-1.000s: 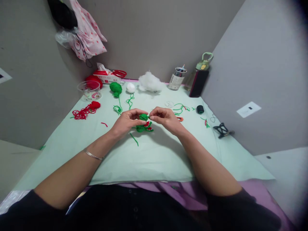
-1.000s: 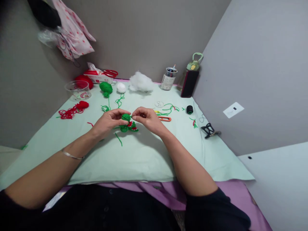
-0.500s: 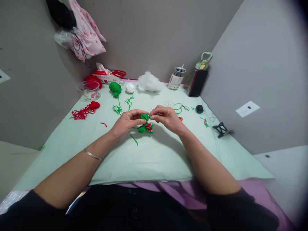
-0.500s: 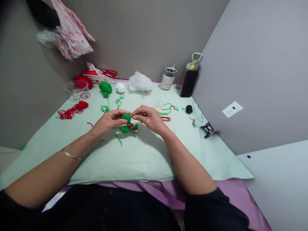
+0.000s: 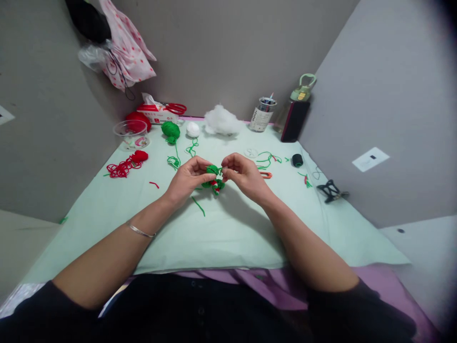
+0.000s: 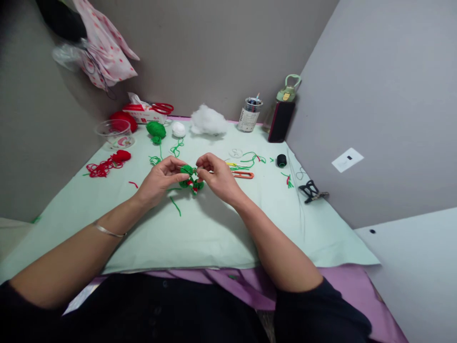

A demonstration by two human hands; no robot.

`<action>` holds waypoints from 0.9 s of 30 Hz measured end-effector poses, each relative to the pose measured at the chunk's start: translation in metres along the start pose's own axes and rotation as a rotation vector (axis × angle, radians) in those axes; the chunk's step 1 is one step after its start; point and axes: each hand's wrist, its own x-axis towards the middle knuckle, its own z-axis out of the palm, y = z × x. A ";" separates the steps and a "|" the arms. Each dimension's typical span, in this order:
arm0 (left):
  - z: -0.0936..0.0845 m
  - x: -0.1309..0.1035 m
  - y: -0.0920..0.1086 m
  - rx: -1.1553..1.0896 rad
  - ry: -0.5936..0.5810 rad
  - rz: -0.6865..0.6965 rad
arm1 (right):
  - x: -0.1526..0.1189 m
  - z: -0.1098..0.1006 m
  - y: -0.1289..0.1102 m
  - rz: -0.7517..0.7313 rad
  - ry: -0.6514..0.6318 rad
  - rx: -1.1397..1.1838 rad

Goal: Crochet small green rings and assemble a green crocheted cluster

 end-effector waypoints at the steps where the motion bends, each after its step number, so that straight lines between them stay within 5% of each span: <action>1: 0.000 0.000 -0.001 0.000 -0.010 -0.008 | -0.001 0.001 -0.002 0.000 -0.005 0.005; 11: -0.001 -0.002 0.000 0.005 -0.153 -0.129 | -0.003 -0.003 -0.008 -0.074 0.039 -0.296; 16: -0.001 -0.004 0.001 0.013 -0.260 -0.208 | 0.004 -0.006 0.000 0.040 0.001 -0.005; 21: 0.000 -0.006 0.002 -0.004 -0.314 -0.282 | 0.014 -0.027 0.009 0.159 0.273 0.327; 27: 0.000 -0.005 -0.001 -0.026 -0.336 -0.305 | 0.012 -0.029 0.004 0.374 -0.057 0.570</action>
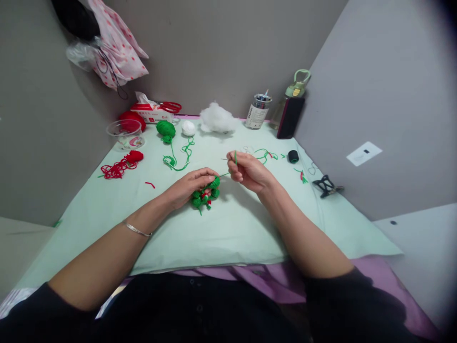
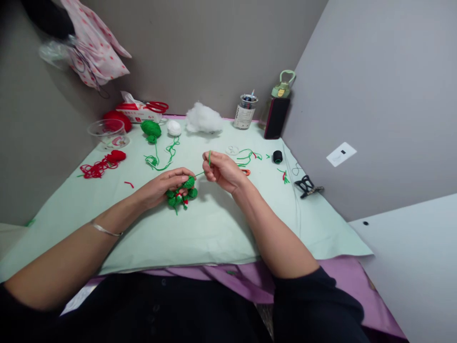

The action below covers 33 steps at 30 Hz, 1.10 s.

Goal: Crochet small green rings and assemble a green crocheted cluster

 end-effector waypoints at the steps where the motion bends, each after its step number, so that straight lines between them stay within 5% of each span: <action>1: 0.000 0.000 0.000 0.001 -0.006 -0.007 | 0.000 0.001 0.001 0.019 -0.021 0.011; 9: 0.002 0.000 0.001 -0.053 -0.065 -0.055 | 0.014 -0.013 0.009 -0.014 0.108 0.038; 24: -0.007 -0.001 0.007 -0.167 0.003 -0.051 | 0.027 -0.037 0.019 -0.124 0.380 -0.218; 33: -0.012 0.001 0.005 -0.149 0.059 -0.026 | 0.016 -0.051 0.002 -0.115 0.367 -0.839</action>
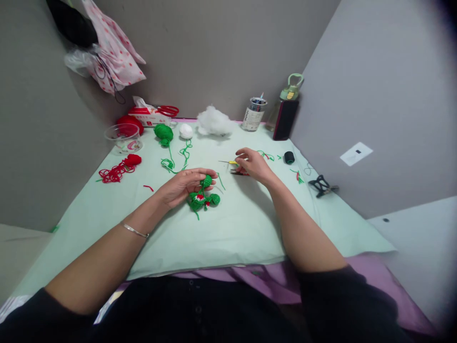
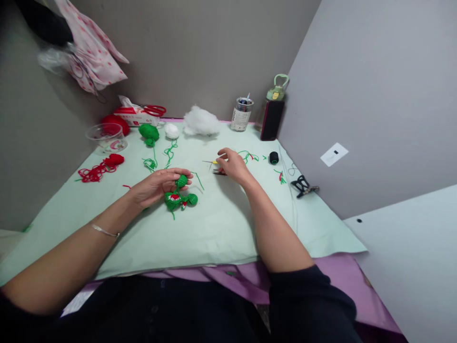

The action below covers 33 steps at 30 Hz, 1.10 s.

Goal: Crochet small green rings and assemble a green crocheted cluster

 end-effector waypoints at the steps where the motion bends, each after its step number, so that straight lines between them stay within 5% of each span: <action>1: 0.000 0.000 0.001 0.001 0.014 0.006 | -0.002 -0.005 0.001 -0.014 -0.008 -0.099; 6: -0.002 -0.001 0.004 -0.010 0.083 0.051 | -0.009 -0.022 0.005 -0.078 -0.085 -0.464; 11: 0.000 -0.002 0.002 0.066 0.124 0.139 | -0.009 -0.025 0.000 -0.127 -0.098 -0.568; 15: 0.002 -0.002 -0.002 0.164 0.124 0.239 | -0.015 -0.028 -0.017 -0.160 -0.096 -0.494; 20: 0.004 -0.001 -0.005 0.209 0.128 0.293 | -0.030 -0.012 -0.037 -0.228 -0.318 -0.108; 23: 0.004 -0.001 -0.005 0.221 0.121 0.302 | -0.033 0.007 -0.039 -0.306 -0.423 -0.104; 33: 0.007 -0.002 -0.005 0.287 0.137 0.266 | -0.038 0.035 -0.038 -0.358 -0.379 -0.125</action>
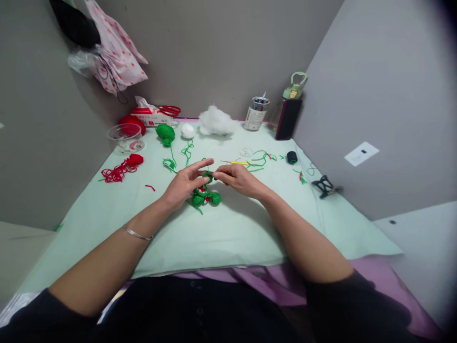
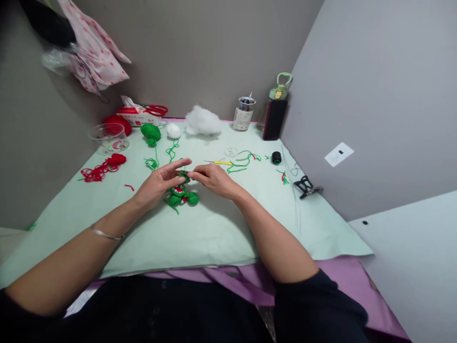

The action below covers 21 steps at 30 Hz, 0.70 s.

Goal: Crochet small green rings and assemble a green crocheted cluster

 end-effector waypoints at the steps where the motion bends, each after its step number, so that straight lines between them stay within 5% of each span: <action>1: 0.000 0.000 0.000 0.008 0.002 -0.009 | 0.000 0.001 0.000 0.005 0.007 -0.004; 8: -0.003 0.001 -0.005 0.011 -0.005 -0.049 | 0.000 -0.003 -0.001 0.058 0.031 0.025; 14: -0.011 0.005 -0.001 -0.017 0.044 -0.015 | -0.003 -0.019 0.009 0.126 -0.087 -0.019; 21: -0.043 0.007 0.016 0.175 0.181 0.114 | -0.001 -0.017 0.021 0.153 0.068 -0.385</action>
